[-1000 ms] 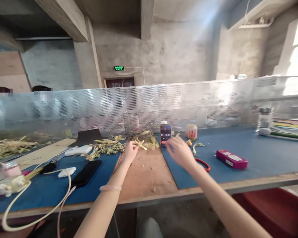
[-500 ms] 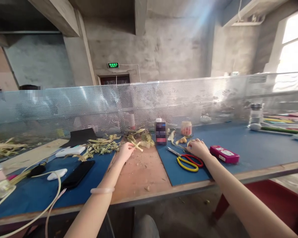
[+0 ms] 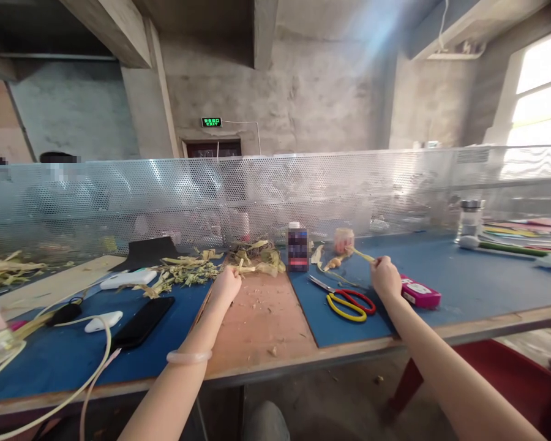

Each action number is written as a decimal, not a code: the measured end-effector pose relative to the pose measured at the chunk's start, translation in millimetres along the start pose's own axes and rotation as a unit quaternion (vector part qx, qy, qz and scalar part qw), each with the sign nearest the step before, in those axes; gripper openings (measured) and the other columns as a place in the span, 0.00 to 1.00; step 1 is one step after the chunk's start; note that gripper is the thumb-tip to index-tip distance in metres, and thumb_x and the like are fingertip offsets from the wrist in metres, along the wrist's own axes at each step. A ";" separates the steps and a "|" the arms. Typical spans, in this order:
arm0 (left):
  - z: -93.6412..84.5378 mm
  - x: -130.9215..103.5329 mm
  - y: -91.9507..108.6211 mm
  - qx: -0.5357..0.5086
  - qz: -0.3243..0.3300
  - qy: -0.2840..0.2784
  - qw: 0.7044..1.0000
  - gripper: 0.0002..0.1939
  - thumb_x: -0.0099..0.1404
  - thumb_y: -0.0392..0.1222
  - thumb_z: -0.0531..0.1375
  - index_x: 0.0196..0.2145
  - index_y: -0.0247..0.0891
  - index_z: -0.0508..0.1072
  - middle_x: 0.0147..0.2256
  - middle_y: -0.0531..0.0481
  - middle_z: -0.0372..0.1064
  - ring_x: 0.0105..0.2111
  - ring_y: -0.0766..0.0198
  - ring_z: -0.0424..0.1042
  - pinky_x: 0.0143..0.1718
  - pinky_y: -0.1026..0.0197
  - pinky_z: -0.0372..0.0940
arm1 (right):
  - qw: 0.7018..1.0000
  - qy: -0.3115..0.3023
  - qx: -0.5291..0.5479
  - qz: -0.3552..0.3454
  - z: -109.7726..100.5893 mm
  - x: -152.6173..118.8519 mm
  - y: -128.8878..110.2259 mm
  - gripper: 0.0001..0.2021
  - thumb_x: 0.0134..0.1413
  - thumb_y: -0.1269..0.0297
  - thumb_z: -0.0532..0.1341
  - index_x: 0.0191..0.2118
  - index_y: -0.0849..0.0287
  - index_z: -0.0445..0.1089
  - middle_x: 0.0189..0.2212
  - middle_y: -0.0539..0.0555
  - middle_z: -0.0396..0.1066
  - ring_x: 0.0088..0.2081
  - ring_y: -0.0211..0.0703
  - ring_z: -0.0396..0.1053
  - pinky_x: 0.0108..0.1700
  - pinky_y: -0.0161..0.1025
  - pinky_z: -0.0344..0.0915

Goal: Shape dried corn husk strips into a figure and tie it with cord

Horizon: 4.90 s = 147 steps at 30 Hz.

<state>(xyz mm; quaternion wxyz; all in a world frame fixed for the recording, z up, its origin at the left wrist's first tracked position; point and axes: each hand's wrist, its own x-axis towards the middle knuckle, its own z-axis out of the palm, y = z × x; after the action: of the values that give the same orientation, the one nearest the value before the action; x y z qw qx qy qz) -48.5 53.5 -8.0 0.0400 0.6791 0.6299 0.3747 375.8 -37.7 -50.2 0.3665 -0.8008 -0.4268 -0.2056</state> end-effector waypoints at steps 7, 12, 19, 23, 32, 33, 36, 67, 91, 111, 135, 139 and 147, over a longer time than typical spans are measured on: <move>-6.4 -9.0 1.9 0.062 -0.024 0.035 0.997 0.17 0.54 0.41 0.54 0.42 0.33 0.65 0.44 0.33 0.67 0.46 0.40 0.63 0.38 0.48 0.60 | 0.986 -0.063 0.093 -0.123 7.3 -3.8 -9.6 0.04 0.48 0.69 0.55 0.32 0.59 0.65 0.25 0.54 0.70 0.30 0.43 0.67 0.31 0.34 0.57; -4.7 -12.9 5.4 0.063 0.001 0.064 0.996 0.18 0.54 0.39 0.54 0.43 0.33 0.65 0.47 0.34 0.63 0.49 0.41 0.59 0.42 0.46 0.59 | 0.976 -0.064 0.146 -0.147 5.3 -5.2 -10.0 0.03 0.47 0.66 0.55 0.26 0.57 0.64 0.21 0.50 0.68 0.25 0.41 0.65 0.30 0.35 0.58; -12.9 -19.6 19.1 0.035 0.098 0.164 0.981 0.21 0.57 0.37 0.53 0.49 0.32 0.60 0.50 0.35 0.59 0.51 0.45 0.56 0.48 0.45 0.54 | 0.958 0.057 0.258 -0.116 -30.6 -21.5 -42.7 0.10 0.52 0.60 0.51 0.34 0.59 0.64 0.29 0.56 0.67 0.32 0.45 0.65 0.38 0.41 0.61; -25.1 -28.6 33.3 0.019 0.230 0.187 0.955 0.18 0.61 0.40 0.52 0.49 0.39 0.62 0.50 0.43 0.61 0.52 0.55 0.57 0.53 0.54 0.51 | 0.923 0.076 0.350 -0.142 -49.8 -52.2 -95.5 0.11 0.54 0.57 0.51 0.36 0.59 0.63 0.32 0.57 0.67 0.34 0.44 0.65 0.42 0.41 0.61; -34.0 -54.0 48.1 0.053 0.567 0.141 0.810 0.08 0.62 0.38 0.54 0.40 0.41 0.67 0.34 0.48 0.68 0.39 0.61 0.64 0.44 0.56 0.58 | 0.818 -0.090 0.531 -0.200 -49.2 -108.8 -211.2 0.08 0.51 0.60 0.55 0.27 0.57 0.63 0.23 0.51 0.69 0.26 0.41 0.66 0.30 0.36 0.64; -33.7 -53.8 47.3 0.047 0.563 0.144 0.813 0.07 0.63 0.38 0.53 0.39 0.39 0.67 0.34 0.48 0.68 0.38 0.61 0.65 0.43 0.56 0.59 | 0.810 -0.100 0.542 -0.199 -50.0 -110.7 -215.4 0.08 0.50 0.60 0.56 0.26 0.57 0.62 0.22 0.50 0.68 0.25 0.40 0.66 0.29 0.36 0.63; -32.5 -50.4 43.5 0.037 0.551 0.150 0.820 0.08 0.63 0.36 0.52 0.40 0.38 0.66 0.34 0.47 0.68 0.37 0.61 0.65 0.41 0.57 0.60 | 0.793 -0.123 0.564 -0.195 -51.2 -111.7 -221.0 0.07 0.49 0.62 0.56 0.25 0.57 0.60 0.20 0.48 0.66 0.23 0.39 0.65 0.26 0.34 0.62; -35.2 2.7 9.4 -0.533 0.056 0.162 0.829 0.14 0.63 0.49 0.49 0.39 0.35 0.62 0.37 0.42 0.70 0.37 0.64 0.73 0.38 0.61 0.67 | 0.979 -0.063 0.187 0.050 -6.8 -84.4 -176.5 0.11 0.56 0.63 0.46 0.38 0.63 0.61 0.27 0.62 0.69 0.30 0.53 0.69 0.31 0.46 0.61; -24.7 -38.9 41.2 -0.380 0.175 -0.243 0.875 0.10 0.54 0.44 0.60 0.32 0.35 0.71 0.28 0.51 0.71 0.28 0.65 0.69 0.32 0.63 0.63 | 0.854 0.011 0.330 -0.402 -37.7 -109.8 -206.3 0.12 0.60 0.64 0.49 0.36 0.56 0.71 0.33 0.56 0.68 0.37 0.45 0.63 0.43 0.41 0.61; -21.3 -34.4 34.6 -0.301 0.210 -0.252 0.895 0.10 0.55 0.41 0.56 0.32 0.34 0.73 0.29 0.49 0.71 0.30 0.64 0.68 0.33 0.63 0.62 | 0.829 -0.122 0.462 -0.291 -23.1 -108.4 -210.7 0.09 0.53 0.63 0.57 0.31 0.59 0.74 0.26 0.52 0.70 0.27 0.37 0.64 0.30 0.33 0.62; -10.6 -33.7 34.4 -0.270 0.207 -0.272 0.900 0.16 0.55 0.50 0.57 0.30 0.33 0.74 0.28 0.47 0.72 0.28 0.63 0.68 0.31 0.63 0.62 | 0.847 -0.068 0.332 -0.409 -26.7 -113.9 -203.3 0.09 0.55 0.72 0.54 0.33 0.58 0.72 0.31 0.54 0.68 0.35 0.41 0.65 0.38 0.37 0.63; -9.2 -33.7 34.4 -0.273 0.209 -0.266 0.900 0.17 0.55 0.51 0.57 0.29 0.32 0.74 0.27 0.48 0.71 0.28 0.63 0.68 0.31 0.63 0.61 | 0.853 -0.057 0.306 -0.419 -27.4 -114.0 -203.6 0.08 0.55 0.71 0.54 0.32 0.58 0.71 0.31 0.55 0.68 0.35 0.43 0.65 0.39 0.39 0.62; -8.9 -33.3 33.1 -0.280 0.203 -0.249 0.905 0.17 0.55 0.51 0.58 0.30 0.32 0.74 0.28 0.47 0.71 0.29 0.62 0.68 0.33 0.62 0.62 | 0.853 -0.061 0.290 -0.429 -30.7 -116.7 -205.3 0.10 0.55 0.71 0.53 0.33 0.58 0.71 0.30 0.56 0.67 0.34 0.45 0.64 0.40 0.41 0.61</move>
<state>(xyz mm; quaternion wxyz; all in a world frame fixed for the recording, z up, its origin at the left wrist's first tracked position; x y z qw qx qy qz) -23.7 13.7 0.5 0.3075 0.8241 0.3172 0.3545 139.7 -47.9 -20.8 0.4305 -0.4061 -0.7900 -0.1599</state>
